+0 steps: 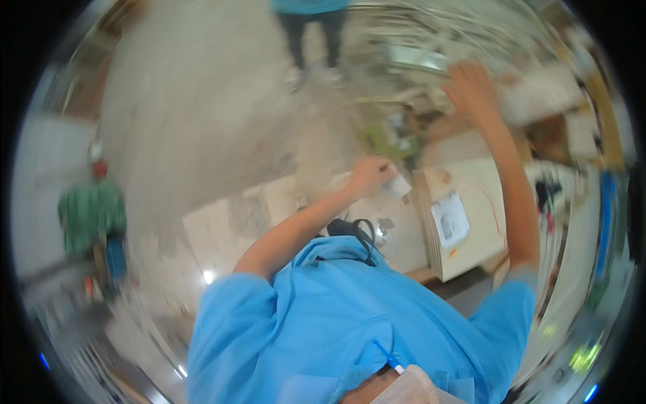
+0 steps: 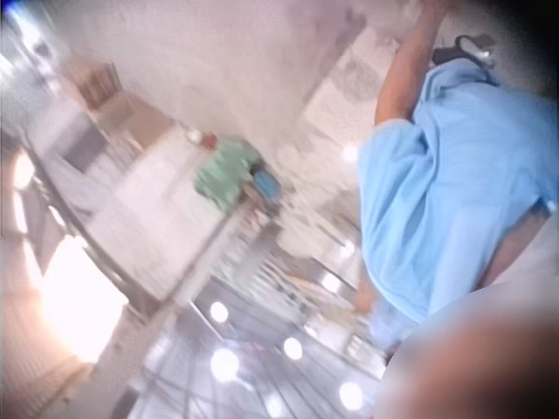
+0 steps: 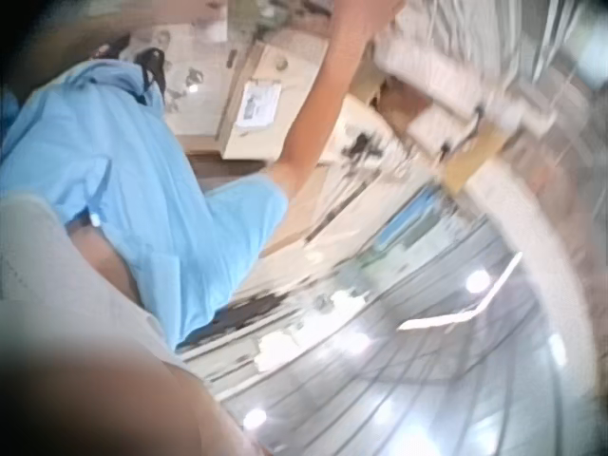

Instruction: The person assembles a curved table by placing a large cardboard sheet onto a metal tabletop, aligning it, and securing it with tape. They smooth the cardboard and apply tape along the edges to hold it in place.

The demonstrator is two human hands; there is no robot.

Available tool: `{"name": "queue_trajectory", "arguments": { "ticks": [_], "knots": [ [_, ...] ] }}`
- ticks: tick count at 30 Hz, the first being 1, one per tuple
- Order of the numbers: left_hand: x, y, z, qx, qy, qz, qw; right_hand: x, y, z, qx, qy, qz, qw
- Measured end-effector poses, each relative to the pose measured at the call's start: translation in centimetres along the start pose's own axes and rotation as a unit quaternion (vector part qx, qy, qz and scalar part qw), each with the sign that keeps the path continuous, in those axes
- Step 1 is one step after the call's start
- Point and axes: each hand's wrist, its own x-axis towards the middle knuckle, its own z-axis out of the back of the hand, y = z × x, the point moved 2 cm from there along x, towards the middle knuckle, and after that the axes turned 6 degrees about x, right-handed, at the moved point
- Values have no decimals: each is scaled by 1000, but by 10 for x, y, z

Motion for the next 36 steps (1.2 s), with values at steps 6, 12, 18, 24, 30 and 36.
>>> {"name": "queue_trajectory", "arguments": {
  "ticks": [6, 12, 18, 24, 30, 36],
  "knots": [
    [-154, 139, 59, -553, -301, 191, 753, -75, 283, -111, 569, 352, 21, 743],
    [-309, 208, 109, -579, -580, 84, 567, -116, 537, -149, 756, 419, -105, 492],
    [-454, 240, 117, -469, -595, 88, 647, -69, 725, -117, 728, 403, 42, 553],
    [-589, 300, 176, -559, -596, 21, 575, -113, 934, -96, 603, 453, 290, 589],
    [-712, 359, 193, -620, -612, -149, 468, -142, 1091, -91, 639, 465, 215, 574],
    [-785, 423, 259, -584, -704, -146, 377, -145, 1226, -98, 582, 505, 340, 539]
  ]
}}
